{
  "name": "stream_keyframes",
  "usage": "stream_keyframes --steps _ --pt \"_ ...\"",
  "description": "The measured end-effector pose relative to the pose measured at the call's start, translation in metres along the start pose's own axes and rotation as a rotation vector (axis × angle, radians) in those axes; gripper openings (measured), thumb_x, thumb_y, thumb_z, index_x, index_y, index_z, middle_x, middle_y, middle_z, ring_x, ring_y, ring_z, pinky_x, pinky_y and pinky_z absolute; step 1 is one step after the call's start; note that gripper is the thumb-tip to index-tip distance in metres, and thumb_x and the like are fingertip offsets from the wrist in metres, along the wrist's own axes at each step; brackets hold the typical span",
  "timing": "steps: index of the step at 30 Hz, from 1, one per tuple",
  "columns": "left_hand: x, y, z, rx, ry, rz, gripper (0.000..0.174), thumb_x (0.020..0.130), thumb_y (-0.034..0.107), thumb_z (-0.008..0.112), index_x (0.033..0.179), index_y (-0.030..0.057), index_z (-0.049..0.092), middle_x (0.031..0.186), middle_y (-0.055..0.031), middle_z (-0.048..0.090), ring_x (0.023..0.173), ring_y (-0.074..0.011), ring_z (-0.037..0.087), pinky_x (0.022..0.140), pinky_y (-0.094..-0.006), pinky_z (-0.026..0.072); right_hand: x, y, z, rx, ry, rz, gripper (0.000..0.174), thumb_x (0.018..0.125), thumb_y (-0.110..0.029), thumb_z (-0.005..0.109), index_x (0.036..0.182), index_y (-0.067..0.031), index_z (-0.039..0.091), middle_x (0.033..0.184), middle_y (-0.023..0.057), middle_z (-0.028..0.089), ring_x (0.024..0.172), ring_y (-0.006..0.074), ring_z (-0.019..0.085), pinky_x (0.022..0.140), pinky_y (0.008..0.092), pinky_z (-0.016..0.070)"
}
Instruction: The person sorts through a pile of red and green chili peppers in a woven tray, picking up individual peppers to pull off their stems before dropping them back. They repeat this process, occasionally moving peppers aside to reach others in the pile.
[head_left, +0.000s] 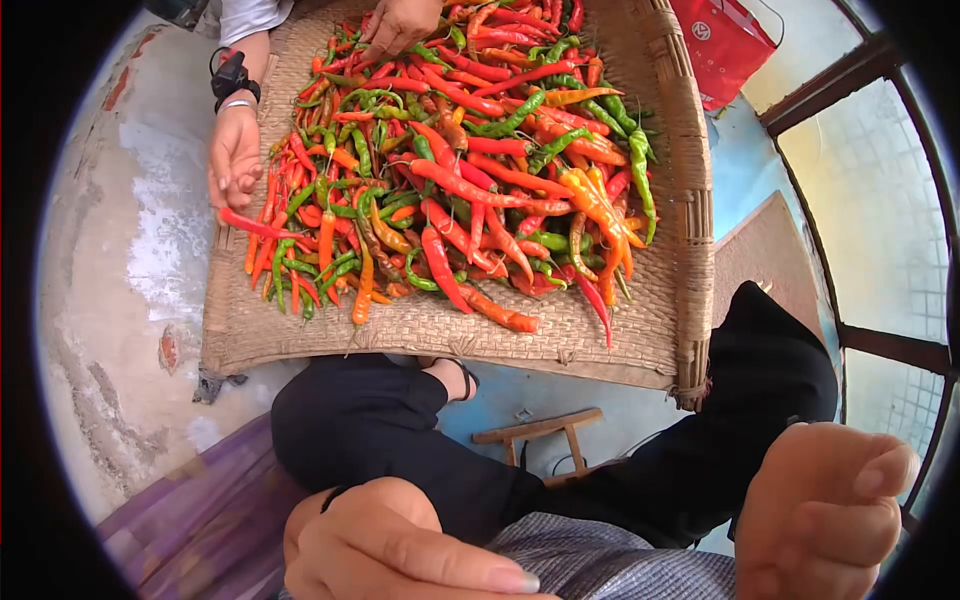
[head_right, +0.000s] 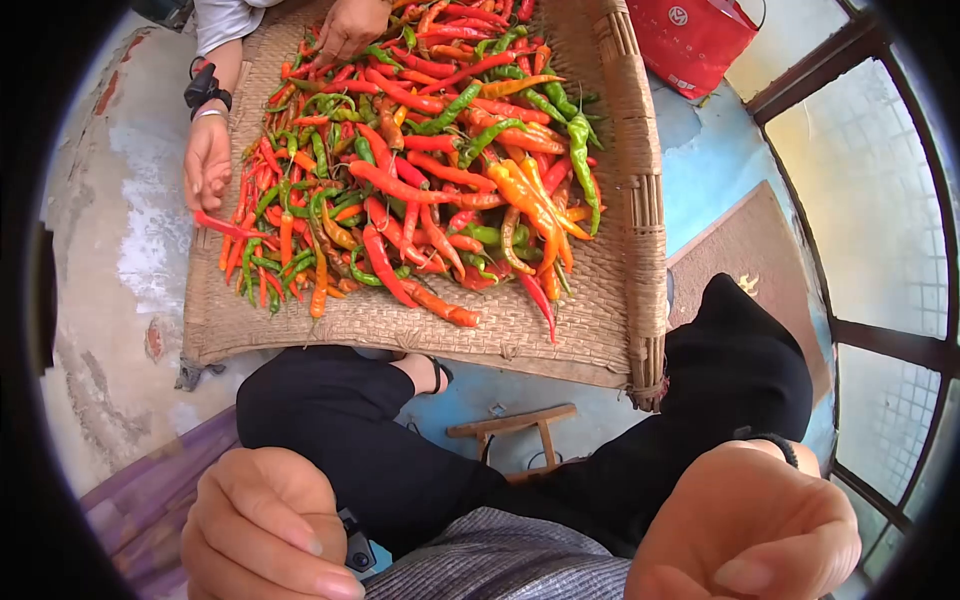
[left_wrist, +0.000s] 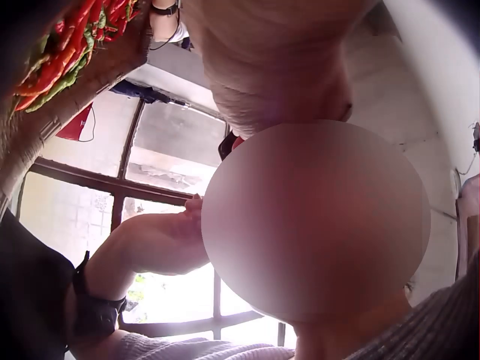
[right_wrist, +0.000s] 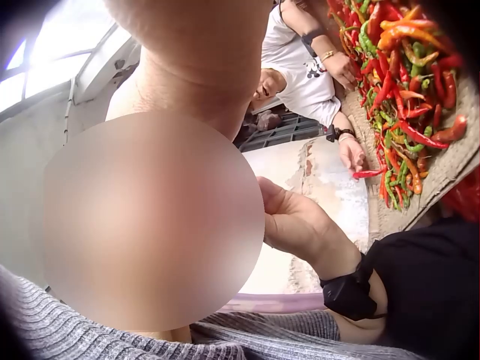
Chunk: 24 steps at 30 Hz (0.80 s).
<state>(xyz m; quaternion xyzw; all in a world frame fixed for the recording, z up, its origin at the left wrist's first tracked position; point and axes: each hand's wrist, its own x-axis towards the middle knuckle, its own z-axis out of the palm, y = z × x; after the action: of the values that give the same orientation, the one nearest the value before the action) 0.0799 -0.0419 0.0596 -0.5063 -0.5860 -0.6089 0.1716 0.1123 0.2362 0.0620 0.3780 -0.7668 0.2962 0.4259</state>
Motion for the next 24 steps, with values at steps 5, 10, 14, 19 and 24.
stream_keyframes --steps 5,10,14,19,24 --pt "0.013 0.007 0.005 -0.029 -0.025 -0.068 0.012 0.082 0.01 0.065 0.09 0.0095 0.055 0.08 -0.0008 0.062 0.07 -0.0166 0.064 0.063 -0.0276 0.0507 -0.003 0.004 0.016 0.044 0.227 -0.037 0.018 0.079 -0.014 0.05 0.069 -0.0185 0.064 0.061 -0.0116 0.058 0.062 0.0021 0.055 0.076 0.0256 0.0344" --pt "0.009 0.024 0.03 0.173 0.286 -0.229 0.011 0.082 0.009 0.064 0.09 0.0095 0.055 0.08 -0.0007 0.061 0.07 -0.0162 0.064 0.063 -0.0277 0.0506 0.002 -0.002 0.005 -0.053 0.025 0.001 0.011 0.083 -0.024 0.051 0.075 -0.0282 0.056 0.078 -0.0161 0.053 0.075 0.0015 0.05 0.088 0.0338 0.0318" --pt "0.016 0.017 0.006 0.065 0.088 -0.191 0.011 0.083 0.009 0.064 0.09 0.0095 0.055 0.08 -0.0008 0.061 0.07 -0.0162 0.064 0.064 -0.028 0.0508 0.003 -0.001 0.011 -0.054 0.052 0.007 0.012 0.083 -0.024 0.052 0.073 -0.0287 0.056 0.075 -0.0164 0.052 0.073 0.0003 0.049 0.087 0.0328 0.032" --pt "0.018 0.014 -0.001 -0.008 -0.032 -0.167 0.012 0.083 0.01 0.063 0.091 0.0094 0.055 0.081 -0.0011 0.06 0.071 -0.0163 0.064 0.065 -0.0286 0.0511 0.004 -0.002 0.01 -0.045 0.05 0.007 0.013 0.083 -0.025 0.052 0.071 -0.0302 0.056 0.075 -0.0174 0.052 0.072 -0.0014 0.049 0.088 0.0318 0.0315" --pt "0.015 0.014 -0.006 -0.006 -0.051 -0.164 0.013 0.083 0.01 0.064 0.093 0.0094 0.055 0.083 -0.0007 0.059 0.07 -0.0161 0.063 0.064 -0.0282 0.0505 0.043 0.044 0.056 0.648 0.152 -0.609 0.021 0.089 -0.025 0.044 0.072 -0.0152 0.05 0.063 -0.0039 0.044 0.056 0.0107 0.049 0.074 0.0446 0.0367"
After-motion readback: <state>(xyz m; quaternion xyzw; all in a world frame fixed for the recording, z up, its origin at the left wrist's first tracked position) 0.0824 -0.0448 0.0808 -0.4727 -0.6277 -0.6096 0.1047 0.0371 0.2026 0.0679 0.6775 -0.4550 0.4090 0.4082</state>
